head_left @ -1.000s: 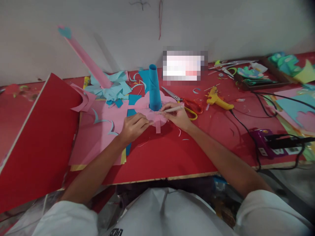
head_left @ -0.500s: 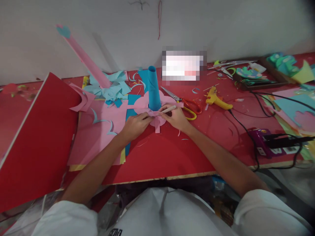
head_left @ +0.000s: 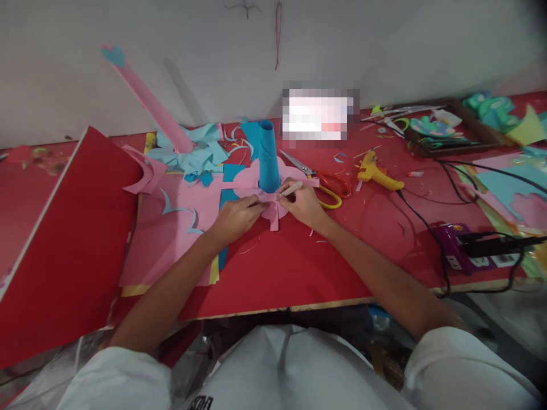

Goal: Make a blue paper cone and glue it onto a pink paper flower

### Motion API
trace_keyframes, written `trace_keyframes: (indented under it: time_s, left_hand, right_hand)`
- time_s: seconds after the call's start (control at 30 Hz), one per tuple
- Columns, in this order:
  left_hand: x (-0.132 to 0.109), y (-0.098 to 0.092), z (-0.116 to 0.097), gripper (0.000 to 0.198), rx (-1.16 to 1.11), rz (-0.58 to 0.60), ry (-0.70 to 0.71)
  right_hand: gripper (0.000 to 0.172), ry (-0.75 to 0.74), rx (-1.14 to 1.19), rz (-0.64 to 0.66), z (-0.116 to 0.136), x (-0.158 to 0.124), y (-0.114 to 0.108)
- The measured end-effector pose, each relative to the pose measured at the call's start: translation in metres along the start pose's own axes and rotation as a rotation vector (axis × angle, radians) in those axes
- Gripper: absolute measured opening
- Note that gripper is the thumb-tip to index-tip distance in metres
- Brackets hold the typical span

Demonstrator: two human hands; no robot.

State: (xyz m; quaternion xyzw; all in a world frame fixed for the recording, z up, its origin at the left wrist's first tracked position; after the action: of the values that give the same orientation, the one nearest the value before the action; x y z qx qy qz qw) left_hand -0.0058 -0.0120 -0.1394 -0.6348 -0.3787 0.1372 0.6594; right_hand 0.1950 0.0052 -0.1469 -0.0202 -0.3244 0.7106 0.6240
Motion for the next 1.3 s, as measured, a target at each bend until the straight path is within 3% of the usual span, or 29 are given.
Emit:
trace_keyframes:
  time_s: [0.1,0.33,0.53,0.9,1.03,1.3]
  left_hand:
    - [0.0001,0.0017,0.0012,0.038,-0.008,0.009,-0.013]
    - [0.0000,0.0064,0.0028,0.035,-0.015,0.017,-0.007]
    - [-0.0002,0.0041,0.0023,0.036,-0.040,-0.017,0.005]
    - [0.0007,0.0014,0.0006,0.034,-0.012,-0.016,0.009]
    - [-0.0003,0.0005,0.0016,0.034,-0.074,-0.007,0.022]
    - [-0.0009,0.0014,0.0026,0.038,-0.102,0.019,0.050]
  right_hand:
    - [0.012,-0.002,0.021,-0.012,0.0020,-0.0003,-0.0028]
    - [0.036,-0.027,0.113,0.034,0.0025,-0.0007,0.0005]
    - [0.026,-0.023,0.146,0.072,-0.0001,-0.0021,0.0030]
    - [0.011,-0.040,0.077,-0.006,0.0032,-0.0005,-0.0034]
    - [0.013,0.001,0.156,-0.028,0.0027,-0.0037,-0.0064]
    - [0.021,-0.003,0.181,0.047,0.0001,-0.0061,-0.0006]
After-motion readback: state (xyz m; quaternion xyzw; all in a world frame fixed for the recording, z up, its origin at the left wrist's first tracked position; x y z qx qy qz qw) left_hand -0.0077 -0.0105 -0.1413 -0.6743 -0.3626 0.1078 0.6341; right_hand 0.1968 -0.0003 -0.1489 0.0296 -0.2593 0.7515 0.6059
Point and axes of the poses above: each hand's wrist, its own x-axis towards the middle knuckle, its own y-axis out of the palm, z = x × y, the point moved 5 cm from there along x, towards the middle knuckle, and after that the axes turned 6 degrees about -y, right-handed, at the moved point
